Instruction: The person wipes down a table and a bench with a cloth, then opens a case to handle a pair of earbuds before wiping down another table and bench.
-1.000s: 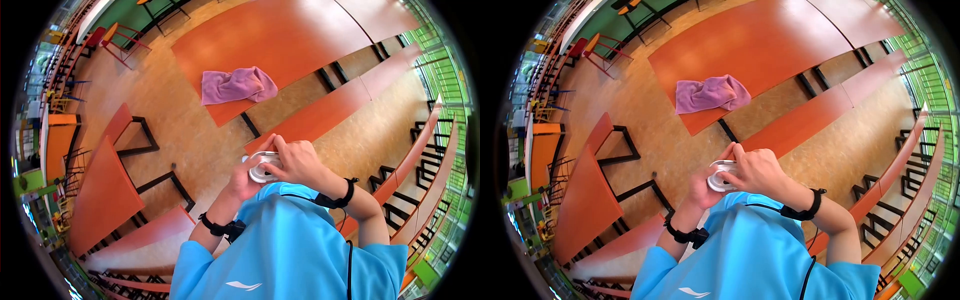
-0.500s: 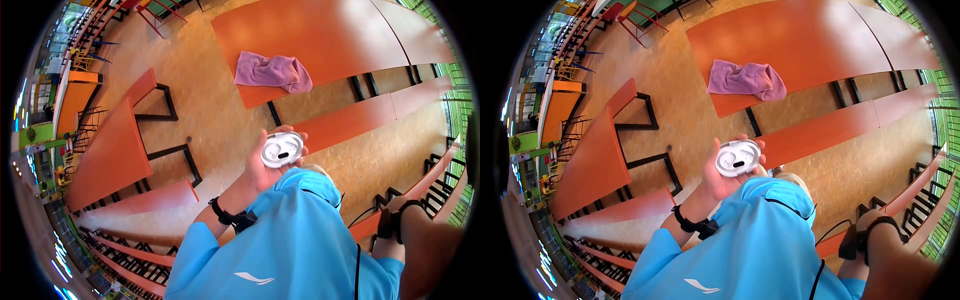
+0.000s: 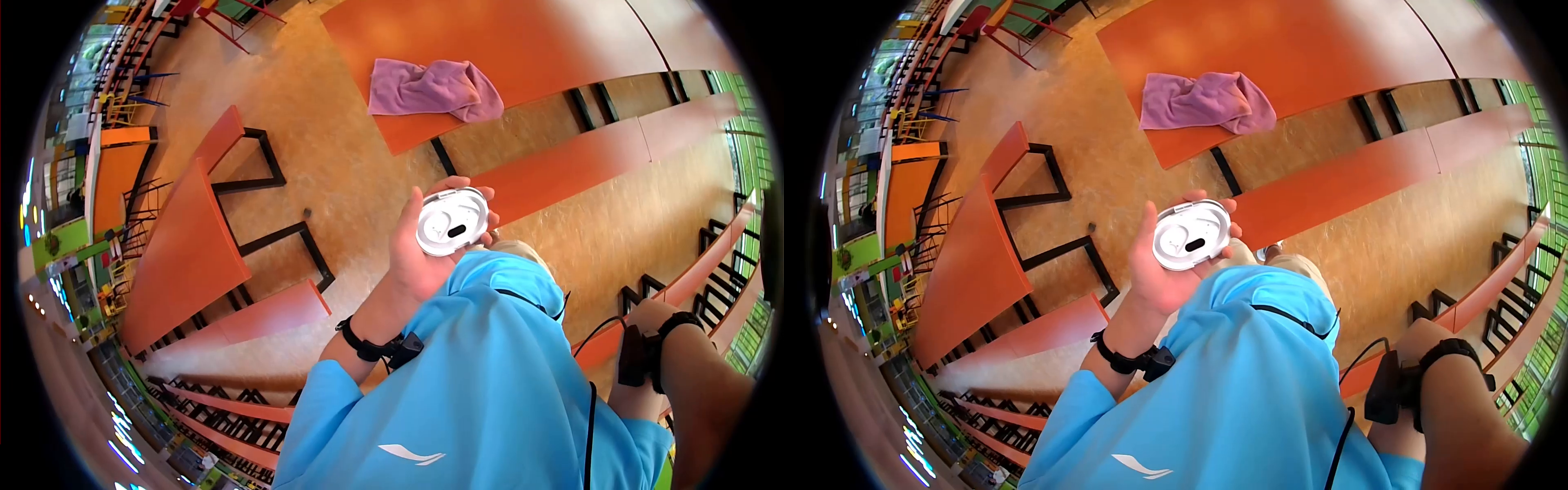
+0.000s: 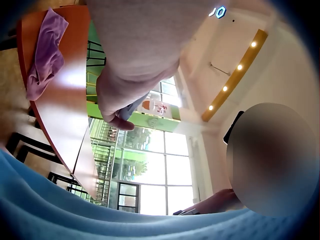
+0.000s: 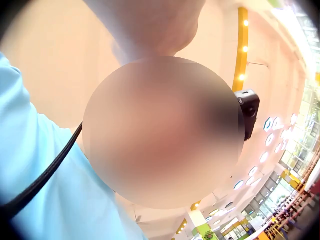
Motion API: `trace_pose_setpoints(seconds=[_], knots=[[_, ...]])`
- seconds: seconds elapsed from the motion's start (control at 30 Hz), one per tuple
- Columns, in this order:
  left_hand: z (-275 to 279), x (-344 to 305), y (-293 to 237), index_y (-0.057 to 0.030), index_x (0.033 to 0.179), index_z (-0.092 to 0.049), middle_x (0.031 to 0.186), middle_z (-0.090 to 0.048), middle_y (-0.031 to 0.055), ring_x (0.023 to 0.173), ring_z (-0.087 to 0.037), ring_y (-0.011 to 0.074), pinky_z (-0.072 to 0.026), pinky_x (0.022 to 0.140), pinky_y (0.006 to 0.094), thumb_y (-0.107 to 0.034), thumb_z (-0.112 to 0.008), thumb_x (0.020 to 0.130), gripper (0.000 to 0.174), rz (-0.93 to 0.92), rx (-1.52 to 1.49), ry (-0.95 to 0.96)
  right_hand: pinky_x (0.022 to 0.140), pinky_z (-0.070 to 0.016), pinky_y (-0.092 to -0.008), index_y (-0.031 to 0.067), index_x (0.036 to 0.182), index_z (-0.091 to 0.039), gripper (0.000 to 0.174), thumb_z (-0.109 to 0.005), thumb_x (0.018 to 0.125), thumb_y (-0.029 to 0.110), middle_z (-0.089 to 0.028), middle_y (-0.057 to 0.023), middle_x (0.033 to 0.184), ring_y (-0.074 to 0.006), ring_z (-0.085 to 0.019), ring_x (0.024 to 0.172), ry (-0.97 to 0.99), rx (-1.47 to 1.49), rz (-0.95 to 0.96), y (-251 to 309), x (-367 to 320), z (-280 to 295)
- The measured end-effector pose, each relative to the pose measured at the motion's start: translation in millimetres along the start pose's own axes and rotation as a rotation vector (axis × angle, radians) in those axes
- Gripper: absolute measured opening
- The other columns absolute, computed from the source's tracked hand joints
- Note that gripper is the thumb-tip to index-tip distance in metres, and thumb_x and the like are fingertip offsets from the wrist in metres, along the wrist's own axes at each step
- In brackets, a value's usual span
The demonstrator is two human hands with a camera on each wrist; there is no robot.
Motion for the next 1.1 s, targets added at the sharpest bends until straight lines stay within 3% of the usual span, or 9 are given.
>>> trace_pose_setpoints(seconds=[0.13,0.23,0.33,0.37,0.43,0.5,0.6,1.0,1.1], knots=[[-1,1,3,-0.0058,0.141,-0.055,0.142,-0.057,0.0287,0.118,-0.064,0.0442,-0.0608,0.089,0.0521,-0.062,-0.040,0.108,0.067,0.046,-0.043,-0.004,0.083,-0.0566,-0.0340,0.0032,0.123,-0.069,0.043,-0.080,0.082,0.007,-0.073,-0.0103,0.110,-0.0215,-0.072,0.094,-0.134,-0.056,-0.017,-16,-8,34],[5,6,9,-0.0047,0.140,-0.055,0.139,-0.059,0.0286,0.116,-0.065,0.0449,-0.0619,0.086,0.0525,-0.061,-0.039,0.109,0.066,0.120,-0.074,0.016,0.084,-0.0568,-0.0334,0.0028,0.125,-0.069,0.047,-0.082,0.080,0.005,-0.073,-0.0102,0.110,-0.0206,-0.072,0.095,-0.284,-0.121,-0.254,-49,-60,44],[13,11,20,-0.0036,0.140,-0.055,0.137,-0.060,0.0294,0.114,-0.066,0.0455,-0.0618,0.085,0.0529,-0.060,-0.038,0.109,0.067,0.205,-0.020,0.000,0.085,-0.0570,-0.0327,0.0023,0.126,-0.068,0.050,-0.084,0.079,0.003,-0.074,-0.0101,0.110,-0.0197,-0.073,0.095,-0.009,0.001,-0.737,-95,-130,-12],[5,11,22,-0.0041,0.135,-0.060,0.130,-0.067,0.0220,0.111,-0.070,0.0370,-0.0629,0.081,0.0471,-0.057,-0.038,0.111,0.062,0.213,0.087,-0.016,0.085,-0.0571,-0.0325,0.0022,0.126,-0.068,0.051,-0.085,0.078,0.002,-0.074,-0.0101,0.110,-0.0194,-0.073,0.095,0.204,0.096,-0.851,-109,-142,-51],[5,8,32,-0.0054,0.135,-0.060,0.131,-0.067,0.0175,0.113,-0.070,0.0338,-0.0624,0.084,0.0468,-0.057,-0.037,0.111,0.061,0.271,0.120,-0.136,0.085,-0.0592,-0.0347,0.0045,0.111,-0.074,0.043,-0.087,0.070,-0.004,-0.077,-0.0088,0.106,-0.0256,-0.074,0.092,0.583,0.226,-0.735,-106,-143,-114],[6,4,38,-0.0117,0.139,-0.059,0.132,-0.067,0.0084,0.117,-0.068,0.0264,-0.0576,0.095,0.0414,-0.056,-0.036,0.112,0.057,0.305,0.165,-0.212,0.083,-0.0602,-0.0396,0.0037,0.111,-0.074,0.038,-0.087,0.075,0.005,-0.076,-0.0088,0.108,-0.0289,-0.073,0.099,0.606,0.251,-0.518,-88,-159,-145],[8,2,43,-0.0153,0.137,-0.060,0.129,-0.068,0.0052,0.118,-0.067,0.0192,-0.0565,0.096,0.0396,-0.056,-0.037,0.112,0.053,0.316,0.171,-0.225,0.088,-0.0575,-0.0400,0.0045,0.110,-0.076,0.034,-0.084,0.077,0.007,-0.073,-0.0079,0.109,-0.0285,-0.067,0.105,0.644,0.211,-0.477,-81,-171,-159],[-1,-6,48,-0.0107,0.137,-0.059,0.125,-0.068,0.0085,0.117,-0.067,0.0221,-0.0579,0.096,0.0428,-0.057,-0.052,0.105,0.057,0.322,0.180,-0.172,0.096,-0.0492,-0.0444,0.0095,0.116,-0.076,0.036,-0.082,0.080,0.008,-0.063,-0.0099,0.122,-0.0298,-0.060,0.114,0.670,0.260,-0.613,-79,-188,-157],[6,-6,53,-0.0075,0.142,-0.055,0.126,-0.068,0.0115,0.118,-0.067,0.0247,-0.0587,0.096,0.0440,-0.047,-0.062,0.099,0.058,0.311,0.231,-0.108,0.096,-0.0523,-0.0425,0.0054,0.123,-0.070,0.042,-0.082,0.082,0.007,-0.062,-0.0116,0.123,-0.0308,-0.060,0.118,0.550,0.407,-0.887,-85,-201,-155]])
Point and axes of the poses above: each hand's wrist, its own x-axis towards the middle knuckle, its own z-axis out of the back of the hand, y = z × x, the point moved 6 cm from there along x, towards the middle knuckle
